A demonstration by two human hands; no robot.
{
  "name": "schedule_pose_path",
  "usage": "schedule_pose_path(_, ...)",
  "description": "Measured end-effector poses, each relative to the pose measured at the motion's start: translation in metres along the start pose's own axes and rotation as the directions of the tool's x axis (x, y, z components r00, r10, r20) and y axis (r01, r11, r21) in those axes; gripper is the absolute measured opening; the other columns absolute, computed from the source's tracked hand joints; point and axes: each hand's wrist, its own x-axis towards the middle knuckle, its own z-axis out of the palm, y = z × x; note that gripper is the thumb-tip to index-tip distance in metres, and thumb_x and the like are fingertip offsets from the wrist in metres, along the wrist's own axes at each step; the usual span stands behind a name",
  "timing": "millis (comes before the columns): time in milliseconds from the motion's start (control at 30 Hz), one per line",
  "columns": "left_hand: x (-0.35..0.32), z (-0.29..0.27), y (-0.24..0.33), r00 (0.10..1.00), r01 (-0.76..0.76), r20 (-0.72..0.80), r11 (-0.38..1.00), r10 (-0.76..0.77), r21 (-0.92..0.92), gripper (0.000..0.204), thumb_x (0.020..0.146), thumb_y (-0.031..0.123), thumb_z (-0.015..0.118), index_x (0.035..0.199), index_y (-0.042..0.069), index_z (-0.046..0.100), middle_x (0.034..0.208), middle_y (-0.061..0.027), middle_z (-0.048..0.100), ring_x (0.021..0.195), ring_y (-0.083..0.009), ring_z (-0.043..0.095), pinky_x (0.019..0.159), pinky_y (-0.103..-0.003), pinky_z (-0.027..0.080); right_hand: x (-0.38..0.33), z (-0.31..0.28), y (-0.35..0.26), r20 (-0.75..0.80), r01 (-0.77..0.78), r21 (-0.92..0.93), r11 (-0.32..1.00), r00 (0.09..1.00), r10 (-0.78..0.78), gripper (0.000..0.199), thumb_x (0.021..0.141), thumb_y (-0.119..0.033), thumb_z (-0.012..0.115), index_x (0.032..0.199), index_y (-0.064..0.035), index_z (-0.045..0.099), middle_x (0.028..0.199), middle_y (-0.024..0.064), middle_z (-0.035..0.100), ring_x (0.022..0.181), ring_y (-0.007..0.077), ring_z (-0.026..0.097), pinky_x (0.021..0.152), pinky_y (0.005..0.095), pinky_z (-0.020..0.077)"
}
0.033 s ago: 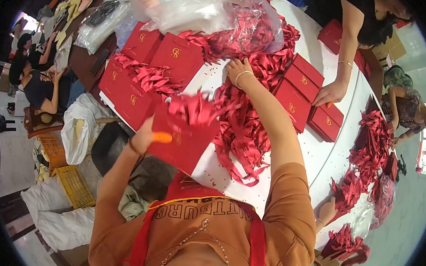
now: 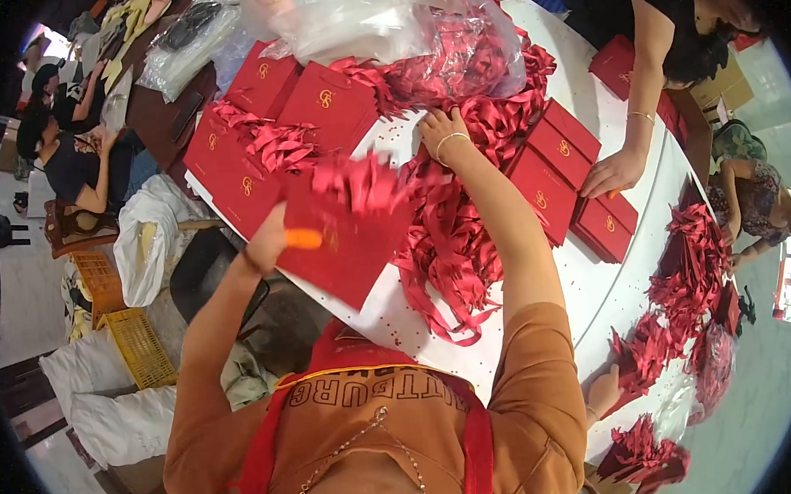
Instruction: The person is packaging red envelopes into plastic bags and boxes.
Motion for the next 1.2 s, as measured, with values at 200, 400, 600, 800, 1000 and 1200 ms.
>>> schedule_pose_path(200,0.143,-0.012,-0.016,0.988,-0.14,-0.113,0.925,0.107,-0.353,0.032,0.077,0.003,0.057,0.108,0.002,0.05,0.099,-0.008,0.058,0.088,-0.0198,0.058,0.075,-0.034,0.049,-0.003,0.023,0.002,0.132,0.081,-0.162,0.983,0.989,-0.059,0.065,0.083,-0.046,0.037,0.137,-0.0178,0.016,0.144,0.0018,0.008,0.133,0.0233,0.002,0.101,0.0557,0.006)
schedule_pose_path(400,0.202,-0.031,-0.05,0.945,0.226,-0.19,0.952,-0.265,-0.204,0.029,0.074,0.009,0.063,0.102,0.002,0.056,0.094,-0.0094,0.061,0.083,-0.0206,0.061,0.072,-0.035,0.051,-0.019,0.013,-0.005,0.454,0.092,-0.289,0.953,0.89,0.052,0.066,0.084,-0.051,0.029,0.138,-0.0169,0.011,0.144,-0.0009,0.003,0.133,0.0218,-0.002,0.1,0.058,0.0002)
schedule_pose_path(600,0.212,-0.049,-0.043,0.841,0.493,-0.119,0.838,-0.528,-0.235,0.028,0.076,0.011,0.063,0.1,-0.001,0.057,0.093,-0.0132,0.062,0.078,-0.0224,0.063,0.068,-0.035,0.053,-0.013,0.015,-0.007,0.488,0.142,-0.317,0.938,0.872,0.034,0.072,0.08,-0.056,0.034,0.138,-0.0201,0.01,0.144,-0.0023,0.001,0.132,0.0206,-0.006,0.103,0.0549,0.0017)
schedule_pose_path(800,0.207,-0.042,-0.031,0.812,0.544,-0.069,0.795,-0.579,-0.269,0.027,0.077,0.011,0.062,0.1,-0.001,0.057,0.092,-0.0127,0.062,0.077,-0.0221,0.063,0.068,-0.034,0.053,-0.032,-0.019,0.007,0.484,0.209,0.004,0.978,0.855,-0.185,0.068,0.081,-0.055,0.031,0.137,-0.0184,0.018,0.144,0.0013,0.008,0.133,0.021,-0.001,0.102,0.0558,0.0015)
schedule_pose_path(1000,0.223,-0.042,-0.052,0.841,0.519,-0.2,0.854,-0.503,0.03,0.03,0.071,0.01,0.067,0.097,-0.002,0.057,0.088,-0.0115,0.062,0.071,-0.0206,0.062,0.061,-0.032,0.052,-0.053,-0.053,0.023,0.535,0.057,0.238,0.97,0.826,-0.18,0.062,0.08,-0.054,0.037,0.121,-0.0086,0.045,0.129,0.0106,0.039,0.127,0.0248,0.024,0.103,0.0524,0.0081)
schedule_pose_path(1200,0.229,-0.075,-0.091,0.808,0.536,-0.493,0.749,-0.322,0.388,0.048,0.061,0.022,0.075,0.096,-0.005,0.056,0.089,-0.0156,0.061,0.075,-0.0236,0.061,0.066,-0.033,0.049,-0.058,-0.081,-0.002,0.459,0.002,0.236,0.972,0.881,-0.113,0.057,0.075,-0.051,0.044,0.102,-0.0046,0.06,0.109,0.0132,0.056,0.108,0.0253,0.048,0.094,0.048,0.0269)
